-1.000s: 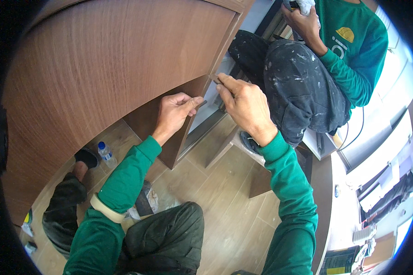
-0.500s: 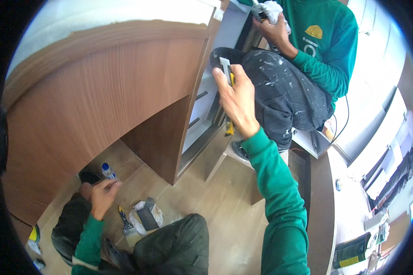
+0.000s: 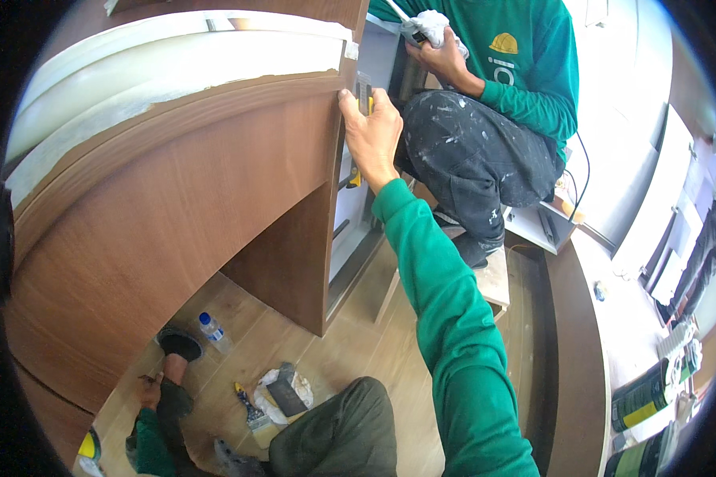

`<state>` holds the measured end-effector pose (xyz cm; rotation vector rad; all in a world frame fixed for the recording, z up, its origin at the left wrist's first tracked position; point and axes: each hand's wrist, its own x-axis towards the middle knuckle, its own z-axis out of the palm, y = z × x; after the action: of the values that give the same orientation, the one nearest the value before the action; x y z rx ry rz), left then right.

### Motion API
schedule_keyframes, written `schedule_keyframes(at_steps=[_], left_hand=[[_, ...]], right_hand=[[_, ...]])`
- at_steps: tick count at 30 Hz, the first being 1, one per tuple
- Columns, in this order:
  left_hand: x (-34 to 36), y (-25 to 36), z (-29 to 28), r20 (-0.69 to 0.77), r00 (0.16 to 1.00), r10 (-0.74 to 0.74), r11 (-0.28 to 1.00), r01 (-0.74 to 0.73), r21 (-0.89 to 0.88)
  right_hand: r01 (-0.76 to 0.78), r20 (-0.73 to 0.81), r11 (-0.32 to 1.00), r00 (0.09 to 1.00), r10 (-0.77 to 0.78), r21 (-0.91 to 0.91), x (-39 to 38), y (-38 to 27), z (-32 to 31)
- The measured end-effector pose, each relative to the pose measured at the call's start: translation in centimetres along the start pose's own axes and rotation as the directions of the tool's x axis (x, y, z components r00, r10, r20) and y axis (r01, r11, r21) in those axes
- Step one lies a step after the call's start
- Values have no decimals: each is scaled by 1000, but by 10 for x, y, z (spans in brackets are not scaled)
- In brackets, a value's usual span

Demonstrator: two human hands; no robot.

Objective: The person sits on the floor and uses a utility knife to trim the edges of a wooden cabinet. A coworker applies sealant to the same cabinet while the person continues trimming.

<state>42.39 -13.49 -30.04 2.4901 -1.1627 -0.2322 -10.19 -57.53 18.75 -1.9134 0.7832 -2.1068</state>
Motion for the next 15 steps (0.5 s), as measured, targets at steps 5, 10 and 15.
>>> schedule_keyframes(at_steps=[5,10,15], left_hand=[[30,0,50,-31,980,-196,916,172,-361],[31,-40,60,-33,991,-132,989,130,-67],[27,-11,53,3,997,-77,996,77,38]], right_hand=[[-155,68,967,987,144,204,-37,-18,-32],[286,132,919,957,-259,-271,-48,-26,-53],[505,299,695,863,-406,-512,-43,-56,-61]])
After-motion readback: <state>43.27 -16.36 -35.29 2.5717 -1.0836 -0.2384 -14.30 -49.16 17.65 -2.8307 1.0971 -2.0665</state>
